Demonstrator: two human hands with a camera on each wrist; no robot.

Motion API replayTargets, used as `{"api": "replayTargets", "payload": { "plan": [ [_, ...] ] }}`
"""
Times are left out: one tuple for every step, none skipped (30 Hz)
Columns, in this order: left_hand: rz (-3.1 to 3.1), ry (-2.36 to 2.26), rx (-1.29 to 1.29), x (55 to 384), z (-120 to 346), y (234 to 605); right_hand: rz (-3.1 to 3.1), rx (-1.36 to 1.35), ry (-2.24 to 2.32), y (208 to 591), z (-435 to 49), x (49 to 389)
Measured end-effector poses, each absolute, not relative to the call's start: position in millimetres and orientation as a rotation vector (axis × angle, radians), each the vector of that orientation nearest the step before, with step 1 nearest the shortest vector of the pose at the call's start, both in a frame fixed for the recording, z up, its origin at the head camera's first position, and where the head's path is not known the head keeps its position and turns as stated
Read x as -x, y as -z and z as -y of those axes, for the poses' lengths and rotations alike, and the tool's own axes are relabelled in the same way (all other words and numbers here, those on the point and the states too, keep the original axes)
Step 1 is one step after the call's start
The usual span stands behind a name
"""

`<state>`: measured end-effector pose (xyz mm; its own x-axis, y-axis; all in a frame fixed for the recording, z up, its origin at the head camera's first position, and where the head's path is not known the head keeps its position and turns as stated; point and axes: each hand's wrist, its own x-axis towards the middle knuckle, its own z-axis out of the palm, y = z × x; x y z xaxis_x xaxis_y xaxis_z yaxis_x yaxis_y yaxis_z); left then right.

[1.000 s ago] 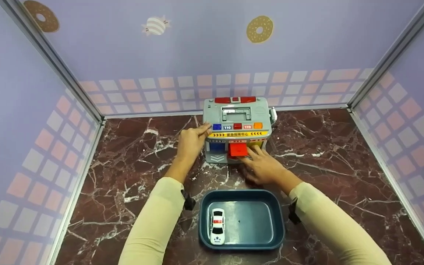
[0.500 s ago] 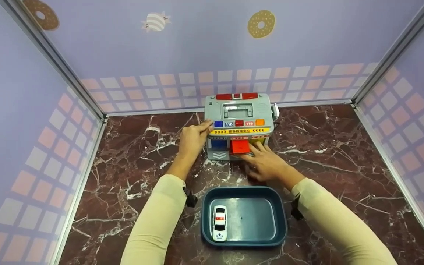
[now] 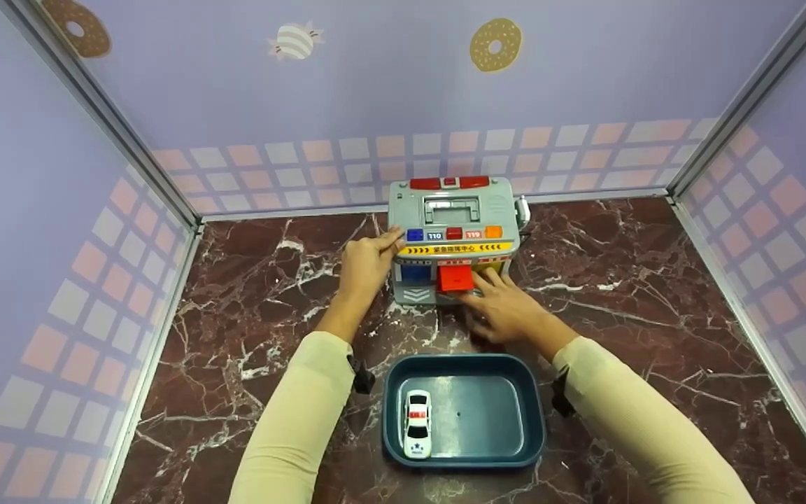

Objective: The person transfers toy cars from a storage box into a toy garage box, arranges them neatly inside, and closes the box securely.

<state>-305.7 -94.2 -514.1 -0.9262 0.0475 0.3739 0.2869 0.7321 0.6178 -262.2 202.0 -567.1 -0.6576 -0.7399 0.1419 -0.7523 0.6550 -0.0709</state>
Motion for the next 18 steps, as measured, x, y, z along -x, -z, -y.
{"api": "replayTargets", "payload": {
  "plan": [
    [2.600, 1.008, 0.260, 305.6, 94.1, 513.7, 2.770, -1.248, -0.182, 567.0, -201.7, 262.4],
    [2.602, 1.009, 0.261, 305.6, 94.1, 513.3, 2.771, -1.245, -0.177, 567.1, -201.5, 262.7],
    [2.597, 1.010, 0.266, 305.9, 94.3, 513.3, 2.774, -1.243, -0.173, 567.2, -201.3, 262.9],
    [2.590, 1.016, 0.273, 306.0, 94.8, 513.7, 2.777, -1.240, -0.169, 567.4, -201.1, 263.0],
    [2.590, 1.028, 0.277, 306.5, 95.4, 514.2, 2.782, -1.236, -0.165, 567.1, -200.7, 263.0],
    [2.578, 1.034, 0.291, 307.4, 96.5, 515.8, 2.782, -1.234, -0.161, 567.3, -200.4, 263.2],
    [2.566, 1.043, 0.299, 308.9, 97.7, 518.3, 2.789, -1.230, -0.161, 567.1, -200.1, 263.1],
    [2.564, 1.054, 0.305, 310.3, 98.8, 520.4, 2.792, -1.226, -0.160, 567.2, -199.8, 263.3],
    [2.560, 1.063, 0.308, 311.6, 99.9, 522.5, 2.799, -1.222, -0.162, 567.0, -199.5, 263.3],
    [2.538, 1.079, 0.320, 324.2, 103.7, 540.9, 2.805, -1.217, -0.161, 566.6, -199.2, 263.3],
    [2.540, 1.083, 0.319, 325.5, 104.4, 543.0, 2.806, -1.213, -0.161, 566.2, -198.9, 263.3],
    [2.538, 1.081, 0.321, 326.4, 104.8, 544.4, 2.809, -1.209, -0.160, 565.8, -198.6, 263.3],
    [2.538, 1.084, 0.317, 326.8, 104.7, 545.0, 2.815, -1.205, -0.159, 565.4, -198.3, 263.2],
    [2.533, 1.088, 0.323, 326.1, 104.5, 544.4, 2.818, -1.200, -0.156, 565.1, -198.0, 263.1],
    [2.529, 1.085, 0.327, 325.2, 104.1, 543.4, 2.821, -1.196, -0.154, 564.8, -197.7, 263.0],
    [2.521, 1.084, 0.331, 324.7, 103.6, 543.0, 2.824, -1.192, -0.151, 564.7, -197.5, 262.8],
    [2.538, 1.068, 0.322, 311.8, 99.9, 524.7, 2.828, -1.188, -0.150, 564.8, -197.2, 262.8],
    [2.541, 1.055, 0.315, 310.2, 98.6, 522.8, 2.833, -1.185, -0.145, 564.9, -196.7, 262.8]
  ]
}}
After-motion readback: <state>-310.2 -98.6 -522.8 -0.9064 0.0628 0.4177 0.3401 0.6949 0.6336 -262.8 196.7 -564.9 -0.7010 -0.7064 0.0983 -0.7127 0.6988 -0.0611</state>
